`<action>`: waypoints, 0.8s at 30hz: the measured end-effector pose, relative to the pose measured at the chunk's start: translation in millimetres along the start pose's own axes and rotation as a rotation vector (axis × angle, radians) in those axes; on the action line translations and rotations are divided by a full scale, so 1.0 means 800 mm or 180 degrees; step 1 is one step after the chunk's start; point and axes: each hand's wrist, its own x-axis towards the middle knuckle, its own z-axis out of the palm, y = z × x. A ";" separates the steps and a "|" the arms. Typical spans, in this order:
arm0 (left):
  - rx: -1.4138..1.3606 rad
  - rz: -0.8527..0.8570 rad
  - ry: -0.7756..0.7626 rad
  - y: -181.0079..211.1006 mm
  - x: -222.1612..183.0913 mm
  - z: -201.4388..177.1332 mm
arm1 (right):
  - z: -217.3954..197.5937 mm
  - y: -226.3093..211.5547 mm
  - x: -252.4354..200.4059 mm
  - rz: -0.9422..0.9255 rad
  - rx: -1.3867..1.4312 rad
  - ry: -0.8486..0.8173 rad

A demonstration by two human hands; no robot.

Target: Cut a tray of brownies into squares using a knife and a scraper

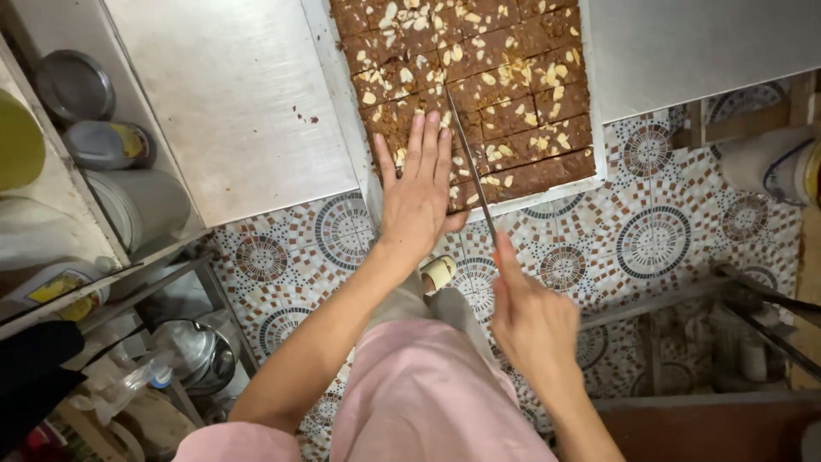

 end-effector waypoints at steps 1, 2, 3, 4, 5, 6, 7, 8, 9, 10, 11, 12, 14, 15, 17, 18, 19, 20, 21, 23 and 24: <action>-0.0001 -0.0006 -0.0009 -0.001 -0.001 0.000 | 0.002 0.000 0.002 -0.0003 0.0004 -0.0010; 0.0096 -0.0006 0.0059 -0.002 -0.003 0.001 | 0.003 0.001 0.005 -0.0011 -0.0021 -0.0009; 0.0199 0.0019 0.0138 -0.001 -0.003 0.001 | 0.005 0.002 0.005 0.0002 -0.0046 0.0009; 0.0204 0.0038 0.0140 0.001 -0.004 0.001 | 0.009 0.003 0.005 0.0020 -0.0043 0.0017; 0.0127 0.0035 0.0145 0.001 -0.005 0.000 | 0.014 0.003 0.006 0.0070 -0.0098 0.0019; 0.0049 0.0033 0.0149 0.000 -0.006 -0.001 | 0.018 0.003 0.008 0.0120 -0.0153 0.0021; 0.0043 0.0045 0.0143 0.002 -0.006 -0.001 | 0.011 0.006 -0.010 0.0133 -0.0156 0.0016; 0.0020 0.0030 0.0070 0.003 -0.005 0.000 | 0.005 0.009 -0.027 0.0145 -0.0183 -0.0035; 0.0007 -0.0003 0.0007 0.001 -0.004 0.000 | 0.000 0.012 -0.042 0.0135 -0.0205 -0.0077; 0.0010 -0.0011 0.0012 0.000 -0.002 0.001 | 0.005 0.012 -0.031 0.0127 -0.0203 -0.0073; -0.0010 -0.0003 0.0053 0.001 -0.004 0.002 | 0.011 0.012 -0.026 0.0121 -0.0231 -0.0043; -0.0031 0.0005 0.0095 0.002 -0.005 0.003 | 0.017 0.012 -0.021 0.0115 -0.0259 -0.0013; 0.0042 0.0034 0.0145 0.003 -0.008 0.006 | 0.016 0.013 -0.031 0.0135 -0.0234 -0.0053; 0.0101 0.0050 0.0205 0.003 -0.007 0.007 | 0.015 0.014 -0.034 0.0141 -0.0225 -0.0093; 0.0032 0.0045 0.0160 0.003 -0.006 0.001 | 0.003 0.017 -0.065 0.0276 -0.0376 -0.0239; -0.0040 0.0024 0.0109 0.003 -0.008 -0.001 | -0.003 0.020 -0.082 0.0398 -0.0528 -0.0395; -0.0039 0.0036 0.0101 0.003 -0.007 0.003 | 0.009 0.020 -0.070 0.0410 -0.0524 -0.0399; 0.0047 0.0014 0.0106 0.004 -0.006 0.006 | 0.020 0.021 -0.059 0.0228 -0.0391 -0.0161; 0.0150 -0.0013 0.0134 0.003 -0.004 0.007 | 0.033 0.021 -0.046 0.0036 -0.0255 0.0104; 0.0203 -0.0003 0.0208 0.004 -0.006 0.009 | 0.025 0.025 -0.071 0.0097 -0.0270 -0.0061; 0.0238 0.0001 0.0266 0.005 -0.007 0.011 | 0.021 0.027 -0.084 0.0154 -0.0292 -0.0251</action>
